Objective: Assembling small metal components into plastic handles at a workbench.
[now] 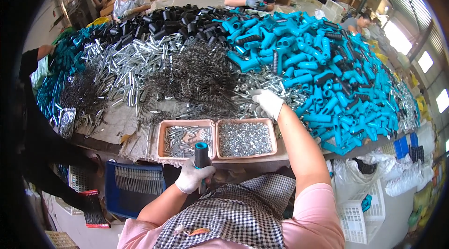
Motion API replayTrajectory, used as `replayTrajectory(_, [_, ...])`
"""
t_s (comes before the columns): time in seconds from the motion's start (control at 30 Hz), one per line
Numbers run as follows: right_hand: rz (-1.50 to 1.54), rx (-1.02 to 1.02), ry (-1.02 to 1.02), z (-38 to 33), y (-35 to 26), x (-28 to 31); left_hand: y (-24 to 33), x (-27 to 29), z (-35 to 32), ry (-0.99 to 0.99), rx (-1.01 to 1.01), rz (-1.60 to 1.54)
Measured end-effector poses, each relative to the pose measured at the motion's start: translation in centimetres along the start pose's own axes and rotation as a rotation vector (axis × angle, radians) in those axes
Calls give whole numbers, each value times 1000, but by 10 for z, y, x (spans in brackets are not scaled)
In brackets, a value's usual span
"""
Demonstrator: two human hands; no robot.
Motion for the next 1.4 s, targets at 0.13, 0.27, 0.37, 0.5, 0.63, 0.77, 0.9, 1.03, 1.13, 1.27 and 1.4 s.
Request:
replayTrajectory(0.13, [315, 55, 72, -23, 26, 10, 5, -10, -3, -6, -51, 208])
replayTrajectory(0.27, [118, 300, 159, -38, 21, 15, 1, -15, -9, 9, -4, 300])
replayTrajectory(0.37, [-69, 359, 267, -40, 20, 19, -2, -17, -13, 17, -1, 277])
replayTrajectory(0.5, [-281, 420, 327, -48, 12, 11, -2, -17, -18, 31, -41, 264])
replayTrajectory(0.63, [-549, 666, 350, -76, -18, -16, -10, -12, -22, 75, -25, 216])
replayTrajectory(0.77, [-1081, 779, 305, -84, -36, -57, -19, -12, -24, 82, 29, 230])
replayTrajectory(0.9, [-1199, 709, 285, -64, -34, -55, -18, -16, -26, 70, 6, 244])
replayTrajectory(1.03, [-1108, 600, 375, -45, -20, -15, -15, -15, -27, 80, -12, 247])
replayTrajectory(1.13, [-1078, 586, 467, -40, -9, 7, -17, -15, -25, 63, 21, 249])
replayTrajectory(1.27, [-878, 556, 607, -35, -1, 32, -18, -17, -21, 45, 11, 273])
replayTrajectory(1.4, [-842, 453, 756, -33, -1, 50, -18, -16, -18, 48, 1, 312])
Point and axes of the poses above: each hand's wrist, its own z-axis towards the middle knuckle, its own x-axis out of the back of the hand, y = z × x, the point moved 9 cm from there along z, towards the middle knuckle, and after that the axes turned 2 degrees about y, right-handed, at the moved point
